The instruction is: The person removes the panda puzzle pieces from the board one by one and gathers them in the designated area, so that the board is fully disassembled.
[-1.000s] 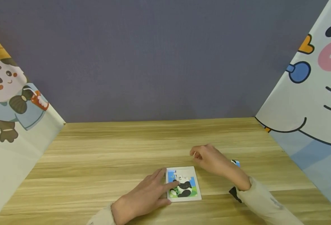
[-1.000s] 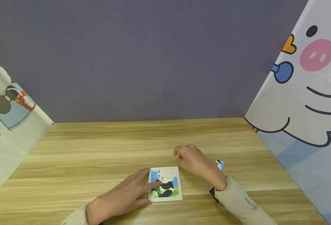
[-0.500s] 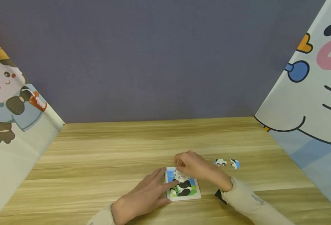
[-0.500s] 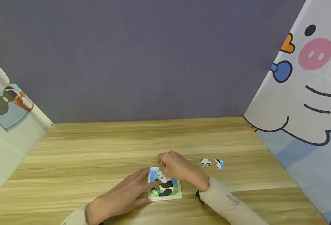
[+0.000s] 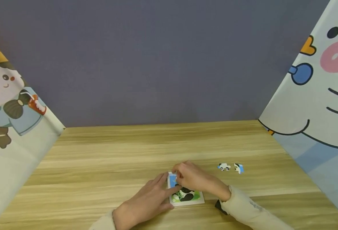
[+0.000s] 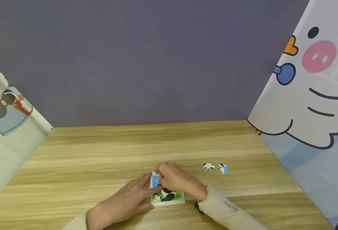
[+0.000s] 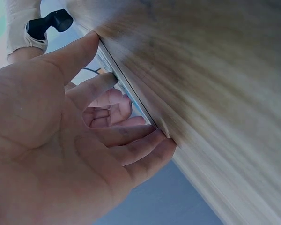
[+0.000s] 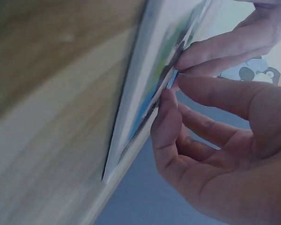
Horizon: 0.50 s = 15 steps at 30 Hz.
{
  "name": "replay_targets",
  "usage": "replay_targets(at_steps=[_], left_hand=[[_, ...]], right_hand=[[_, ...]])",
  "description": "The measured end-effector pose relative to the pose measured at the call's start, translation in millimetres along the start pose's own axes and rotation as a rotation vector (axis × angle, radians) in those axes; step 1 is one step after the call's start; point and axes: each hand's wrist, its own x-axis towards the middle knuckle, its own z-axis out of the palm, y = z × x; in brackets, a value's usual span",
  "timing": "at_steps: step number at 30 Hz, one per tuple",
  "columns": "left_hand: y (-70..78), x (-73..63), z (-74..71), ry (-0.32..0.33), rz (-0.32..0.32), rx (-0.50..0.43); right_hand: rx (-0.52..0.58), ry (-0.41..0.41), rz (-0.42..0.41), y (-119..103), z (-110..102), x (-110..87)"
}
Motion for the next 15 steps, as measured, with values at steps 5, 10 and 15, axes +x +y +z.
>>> replay_targets(at_steps=[5,10,15], left_hand=[[0.8,-2.3,0.6,-0.015,-0.023,-0.017],[1.3,-2.2,2.3,-0.022,-0.036,-0.027],[1.1,-0.9,3.0,-0.013,-0.027,-0.011]], right_hand=[[-0.011,0.020,-0.010,-0.9,2.3,0.1],[-0.077,0.056,-0.022,0.9,1.0,0.0],[-0.093,0.092,-0.027,0.4,-0.8,-0.5]])
